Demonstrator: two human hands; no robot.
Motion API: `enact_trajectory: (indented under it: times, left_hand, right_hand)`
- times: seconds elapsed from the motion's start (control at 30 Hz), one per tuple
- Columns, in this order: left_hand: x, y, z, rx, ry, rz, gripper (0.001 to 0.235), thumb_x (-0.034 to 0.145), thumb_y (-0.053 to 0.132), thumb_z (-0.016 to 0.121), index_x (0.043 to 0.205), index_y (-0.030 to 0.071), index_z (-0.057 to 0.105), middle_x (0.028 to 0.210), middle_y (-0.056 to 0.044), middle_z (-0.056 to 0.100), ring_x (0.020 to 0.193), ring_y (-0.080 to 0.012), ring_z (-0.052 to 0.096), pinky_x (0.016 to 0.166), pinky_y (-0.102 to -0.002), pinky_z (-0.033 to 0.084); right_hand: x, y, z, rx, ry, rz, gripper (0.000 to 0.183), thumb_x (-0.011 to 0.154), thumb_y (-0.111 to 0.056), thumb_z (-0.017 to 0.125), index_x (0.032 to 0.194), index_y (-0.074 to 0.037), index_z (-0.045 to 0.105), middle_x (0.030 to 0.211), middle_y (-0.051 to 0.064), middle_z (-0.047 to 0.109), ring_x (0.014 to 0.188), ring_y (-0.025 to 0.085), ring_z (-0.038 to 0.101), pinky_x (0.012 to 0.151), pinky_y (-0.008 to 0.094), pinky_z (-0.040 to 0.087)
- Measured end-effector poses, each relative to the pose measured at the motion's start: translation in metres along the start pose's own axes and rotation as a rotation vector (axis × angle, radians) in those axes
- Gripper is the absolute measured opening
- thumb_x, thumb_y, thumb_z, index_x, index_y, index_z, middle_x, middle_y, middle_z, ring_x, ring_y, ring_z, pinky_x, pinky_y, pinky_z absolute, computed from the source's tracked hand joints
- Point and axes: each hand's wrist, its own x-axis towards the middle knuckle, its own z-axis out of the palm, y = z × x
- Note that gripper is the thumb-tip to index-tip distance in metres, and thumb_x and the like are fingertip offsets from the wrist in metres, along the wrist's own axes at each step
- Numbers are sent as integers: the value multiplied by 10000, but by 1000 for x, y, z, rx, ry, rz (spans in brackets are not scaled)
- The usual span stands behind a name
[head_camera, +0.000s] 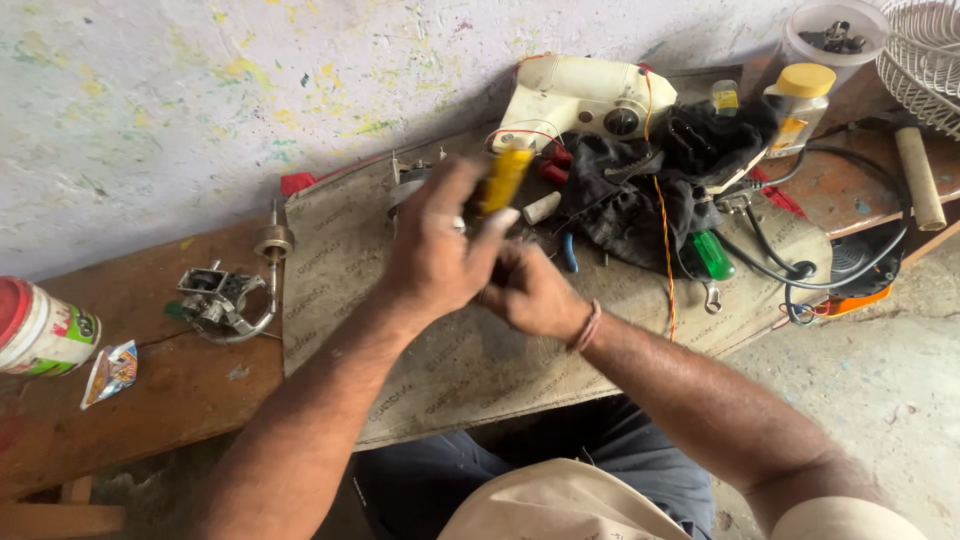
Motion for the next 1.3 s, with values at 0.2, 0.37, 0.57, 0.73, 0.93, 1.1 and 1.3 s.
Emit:
enact_trajectory:
  times: [0.2,0.37,0.57,0.73,0.93,1.1,1.3]
  left_hand:
    - [41,-64,-5,-27,-72,43,650,880,265,866,1428,72,574,1252,-99,707,1204,-256,662,1132,-449,513]
    - [57,-121,19,556,-405,-84,752,717,338,915,1340,59,599,1337,-186,621,1292,-347,491,1115,-526,316]
    - [45,-131,38,672,-369,-250,471,748,185,784,1214,172,719,1243,-114,691,1273,-316,554,1090,-520,393]
    - [46,-121,39,677,-319,-270,456,734,199,794,1185,165,729,1194,-148,681,1214,-339,554,1044,-526,405]
    - [47,-118,39,682,-361,-297,471,754,184,786,1218,151,716,1188,-144,683,1211,-325,555,1057,-516,401]
    - [45,-119,39,697,-331,-256,474,740,180,786,1209,149,723,1205,-150,685,1219,-318,558,1057,-508,404]
    - [46,-119,39,711,-339,-262,467,751,205,778,1213,165,724,1186,-151,690,1220,-330,558,1061,-514,403]
  right_hand:
    - [23,43,-56,280,457,-30,53,1003,-50,679,962,-25,656,751,17,660,611,109,608,561,277,511]
    - [66,88,-84,255,519,-45,40,943,-15,704,954,-18,665,855,44,712,770,126,670,708,278,562]
    - [74,109,-72,75,410,-43,136,899,-46,744,1022,0,707,947,61,741,876,130,679,798,281,562]
    - [76,101,-73,-74,430,-17,172,901,-93,762,1048,-8,731,956,76,762,897,139,696,822,294,561]
    - [75,99,-74,-198,404,-16,158,883,-106,747,997,0,718,900,96,754,851,157,710,797,311,563]
    - [81,103,-69,-149,443,-100,165,895,-137,744,996,-11,711,936,95,754,874,158,705,803,310,570]
    - [79,105,-67,-128,444,-68,139,895,-106,741,977,-3,697,875,108,717,828,163,655,762,327,550]
